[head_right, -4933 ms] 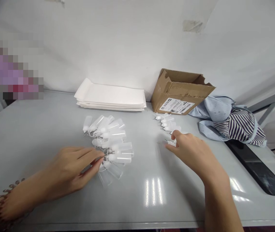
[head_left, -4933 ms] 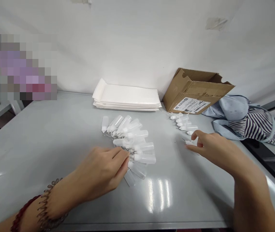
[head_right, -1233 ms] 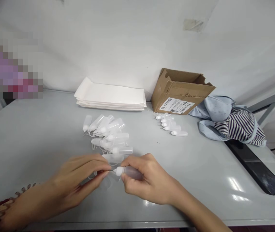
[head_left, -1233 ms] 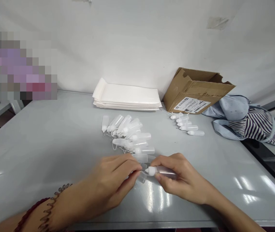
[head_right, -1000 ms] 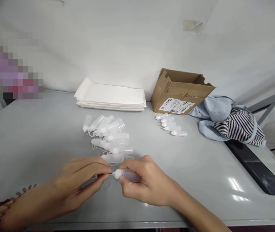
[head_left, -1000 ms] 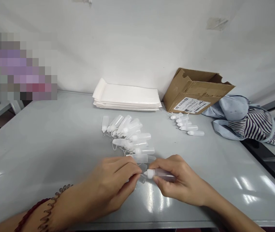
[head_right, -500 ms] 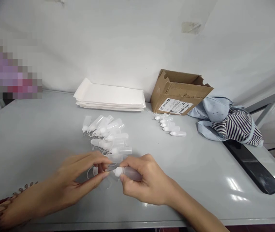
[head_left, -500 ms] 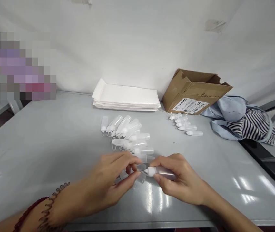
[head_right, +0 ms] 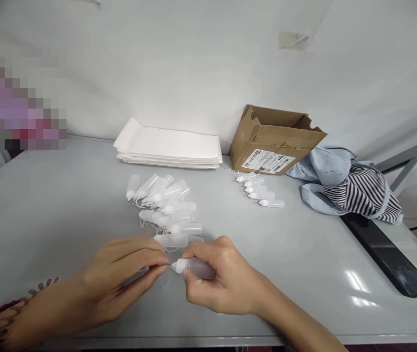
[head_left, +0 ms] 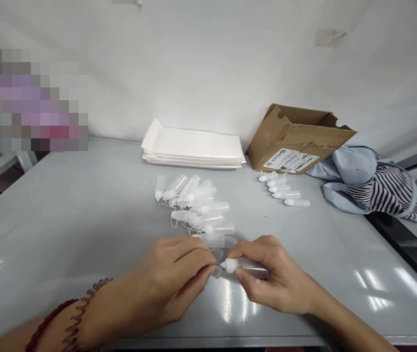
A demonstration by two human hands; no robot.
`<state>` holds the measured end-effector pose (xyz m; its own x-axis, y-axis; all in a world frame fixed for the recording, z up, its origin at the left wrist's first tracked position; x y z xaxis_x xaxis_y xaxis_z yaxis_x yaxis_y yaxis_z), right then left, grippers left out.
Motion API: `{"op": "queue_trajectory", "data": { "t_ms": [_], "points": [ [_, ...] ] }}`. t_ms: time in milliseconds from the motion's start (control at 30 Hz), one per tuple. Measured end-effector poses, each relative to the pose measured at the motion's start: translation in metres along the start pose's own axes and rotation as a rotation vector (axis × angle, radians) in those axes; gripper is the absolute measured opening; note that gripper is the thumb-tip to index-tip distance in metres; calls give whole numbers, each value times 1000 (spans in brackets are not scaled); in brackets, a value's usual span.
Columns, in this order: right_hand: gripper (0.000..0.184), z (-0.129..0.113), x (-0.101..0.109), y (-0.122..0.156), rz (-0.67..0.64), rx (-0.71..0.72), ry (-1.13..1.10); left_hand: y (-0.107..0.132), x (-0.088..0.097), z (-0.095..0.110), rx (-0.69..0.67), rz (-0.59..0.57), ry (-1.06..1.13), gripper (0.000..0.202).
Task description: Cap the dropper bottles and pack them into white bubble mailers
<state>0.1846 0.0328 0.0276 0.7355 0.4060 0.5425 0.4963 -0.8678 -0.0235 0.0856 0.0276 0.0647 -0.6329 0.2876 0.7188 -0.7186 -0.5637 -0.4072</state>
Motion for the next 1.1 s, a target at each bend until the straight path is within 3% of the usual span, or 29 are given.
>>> {"op": "queue_trajectory", "data": {
  "t_ms": [700,833,967,1100],
  "points": [
    [14,-1,-11,-2,-56,2,-60,1,-6,1,4,-29,68,15],
    [16,-4,-11,-5,-53,27,29,0,-10,-6,3,-113,28,17],
    [18,-4,1,-7,-43,12,95,1,-2,-19,41,-147,13,15],
    [29,12,43,-4,130,-69,204,1,18,-39,162,-133,-25,13]
  ]
}}
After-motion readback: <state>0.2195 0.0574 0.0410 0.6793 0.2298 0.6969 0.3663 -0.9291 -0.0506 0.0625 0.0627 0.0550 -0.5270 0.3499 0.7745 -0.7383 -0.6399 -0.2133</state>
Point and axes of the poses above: each hand's wrist, its own y-axis away from the middle knuckle, its own x-axis out of the back of the hand, z = x × y, the point moved 10 cm from there along -y, towards the middle knuckle, and after that the axes turned 1 degree about x, right-handed, at the moved point
